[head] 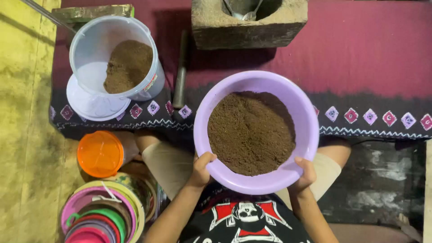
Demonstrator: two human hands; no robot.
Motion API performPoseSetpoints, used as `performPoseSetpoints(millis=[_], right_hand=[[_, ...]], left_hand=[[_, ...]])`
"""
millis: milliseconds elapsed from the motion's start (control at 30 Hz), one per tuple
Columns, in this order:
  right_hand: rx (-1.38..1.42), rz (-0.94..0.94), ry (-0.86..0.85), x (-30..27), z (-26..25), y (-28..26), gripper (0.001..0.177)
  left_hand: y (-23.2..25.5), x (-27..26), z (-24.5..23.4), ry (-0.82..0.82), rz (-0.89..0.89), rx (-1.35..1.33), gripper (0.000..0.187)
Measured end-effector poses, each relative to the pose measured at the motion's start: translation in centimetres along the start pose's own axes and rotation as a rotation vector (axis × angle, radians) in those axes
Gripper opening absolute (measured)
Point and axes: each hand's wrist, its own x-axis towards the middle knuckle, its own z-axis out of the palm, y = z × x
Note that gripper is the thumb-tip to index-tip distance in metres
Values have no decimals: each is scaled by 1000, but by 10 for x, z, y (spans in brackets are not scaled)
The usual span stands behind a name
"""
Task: Mixing and sorting through granular material in a bowl by hand to remove impurities
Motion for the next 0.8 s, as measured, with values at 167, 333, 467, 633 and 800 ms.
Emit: performPoseSetpoints(millis=[167,333,467,633,800], right_hand=[[686,538,53,15,61,-145,36],[129,-164,-335,-30,-47,134,18],[369,167,85,0,49,-66,29],[363,337,-294,-4,-13,51,36],[-146,-683,-79,7,3,73,13]], left_hand=[[-25,43,-19,-73,101,133,27],[-7,-23,-17,-5,-60,28,40],[-24,23,-12,-40,63,70,26],[15,-25,2,11,-73,40,32],[-18,18,-11,50,8,-39,35]])
